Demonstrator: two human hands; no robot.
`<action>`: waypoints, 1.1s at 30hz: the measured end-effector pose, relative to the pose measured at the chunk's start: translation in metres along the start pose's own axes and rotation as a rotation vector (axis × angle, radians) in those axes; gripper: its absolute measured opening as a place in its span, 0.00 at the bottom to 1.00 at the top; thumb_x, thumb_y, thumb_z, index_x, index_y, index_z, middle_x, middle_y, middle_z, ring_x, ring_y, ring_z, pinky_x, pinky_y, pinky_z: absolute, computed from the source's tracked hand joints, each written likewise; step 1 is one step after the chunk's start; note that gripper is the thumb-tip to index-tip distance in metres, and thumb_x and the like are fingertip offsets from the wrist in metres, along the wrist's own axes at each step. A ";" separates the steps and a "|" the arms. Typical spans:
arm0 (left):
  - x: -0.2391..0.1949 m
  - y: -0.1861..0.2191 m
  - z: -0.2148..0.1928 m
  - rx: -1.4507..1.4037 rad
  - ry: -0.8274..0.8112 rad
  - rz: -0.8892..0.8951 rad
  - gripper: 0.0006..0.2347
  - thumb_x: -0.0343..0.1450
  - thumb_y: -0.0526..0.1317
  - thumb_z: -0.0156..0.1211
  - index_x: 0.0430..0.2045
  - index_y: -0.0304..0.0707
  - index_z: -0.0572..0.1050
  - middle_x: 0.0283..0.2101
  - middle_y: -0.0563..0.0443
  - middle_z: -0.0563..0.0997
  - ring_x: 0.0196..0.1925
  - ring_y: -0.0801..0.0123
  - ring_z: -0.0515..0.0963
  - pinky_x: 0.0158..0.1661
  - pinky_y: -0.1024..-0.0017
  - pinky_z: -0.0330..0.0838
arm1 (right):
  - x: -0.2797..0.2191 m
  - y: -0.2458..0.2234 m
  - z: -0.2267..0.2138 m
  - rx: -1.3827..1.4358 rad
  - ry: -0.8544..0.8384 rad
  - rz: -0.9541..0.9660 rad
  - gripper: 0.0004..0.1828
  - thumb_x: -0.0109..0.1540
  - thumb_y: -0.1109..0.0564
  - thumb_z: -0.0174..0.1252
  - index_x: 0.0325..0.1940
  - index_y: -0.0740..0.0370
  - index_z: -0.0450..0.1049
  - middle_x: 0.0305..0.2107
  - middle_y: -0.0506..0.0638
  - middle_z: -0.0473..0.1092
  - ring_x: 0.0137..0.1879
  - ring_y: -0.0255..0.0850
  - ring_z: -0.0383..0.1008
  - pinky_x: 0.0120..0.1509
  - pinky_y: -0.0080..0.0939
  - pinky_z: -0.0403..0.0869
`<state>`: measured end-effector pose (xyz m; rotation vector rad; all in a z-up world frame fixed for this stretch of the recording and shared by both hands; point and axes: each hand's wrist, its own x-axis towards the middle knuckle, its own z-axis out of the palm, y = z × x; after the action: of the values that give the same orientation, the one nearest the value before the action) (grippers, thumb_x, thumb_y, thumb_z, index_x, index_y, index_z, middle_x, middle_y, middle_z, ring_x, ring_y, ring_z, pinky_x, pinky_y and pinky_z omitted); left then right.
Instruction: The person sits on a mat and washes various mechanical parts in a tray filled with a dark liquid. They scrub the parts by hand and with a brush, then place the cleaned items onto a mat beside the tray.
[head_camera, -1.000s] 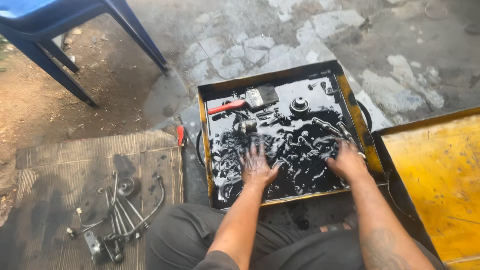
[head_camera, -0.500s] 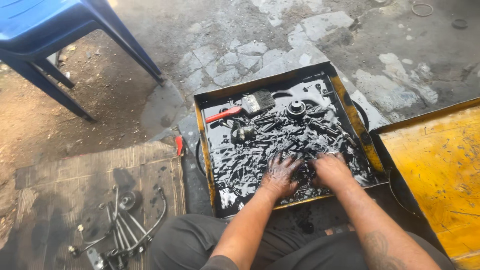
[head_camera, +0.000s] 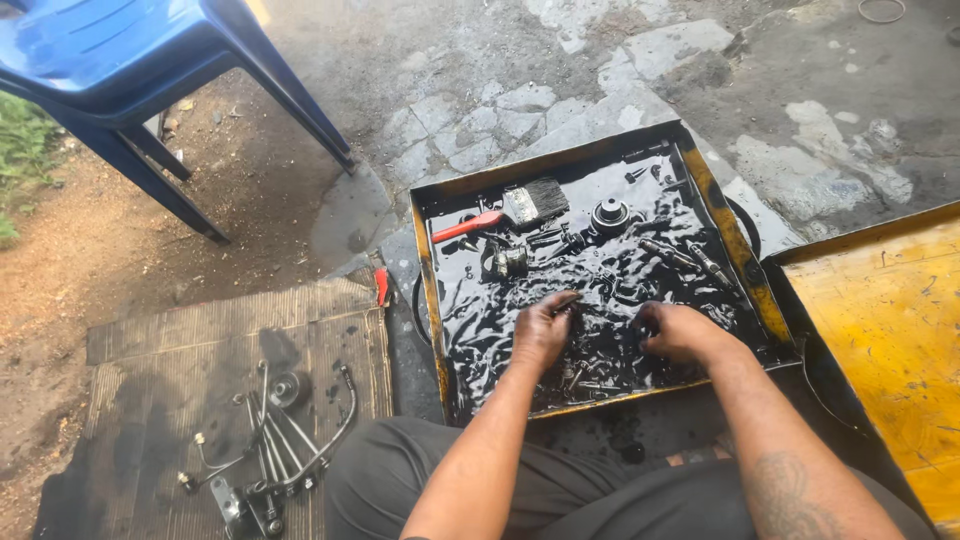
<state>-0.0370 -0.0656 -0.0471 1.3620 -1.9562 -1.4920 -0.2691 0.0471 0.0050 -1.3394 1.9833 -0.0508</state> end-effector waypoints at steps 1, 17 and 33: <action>0.010 -0.012 0.005 -0.190 0.026 0.070 0.16 0.72 0.31 0.59 0.52 0.52 0.81 0.52 0.52 0.86 0.46 0.70 0.85 0.48 0.71 0.80 | -0.002 -0.002 -0.001 -0.018 -0.009 0.021 0.37 0.53 0.49 0.72 0.66 0.50 0.70 0.56 0.54 0.75 0.61 0.47 0.77 0.65 0.45 0.75; -0.008 0.023 -0.051 -1.424 -0.265 -0.357 0.17 0.74 0.49 0.48 0.51 0.39 0.75 0.41 0.39 0.82 0.38 0.55 0.82 0.37 0.62 0.81 | 0.002 0.040 -0.009 -0.127 0.160 0.326 0.35 0.60 0.53 0.66 0.70 0.58 0.64 0.54 0.63 0.75 0.60 0.57 0.77 0.65 0.54 0.75; -0.013 0.047 -0.003 -1.498 -0.162 -0.486 0.28 0.74 0.62 0.39 0.41 0.29 0.72 0.39 0.36 0.80 0.42 0.54 0.82 0.48 0.57 0.79 | -0.026 -0.128 0.041 0.151 0.651 -0.550 0.30 0.56 0.62 0.58 0.65 0.59 0.70 0.56 0.61 0.72 0.63 0.55 0.72 0.67 0.52 0.71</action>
<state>-0.0509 -0.0569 -0.0011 0.9073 -0.1004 -2.4234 -0.1390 0.0242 0.0419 -1.8844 1.9718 -0.9815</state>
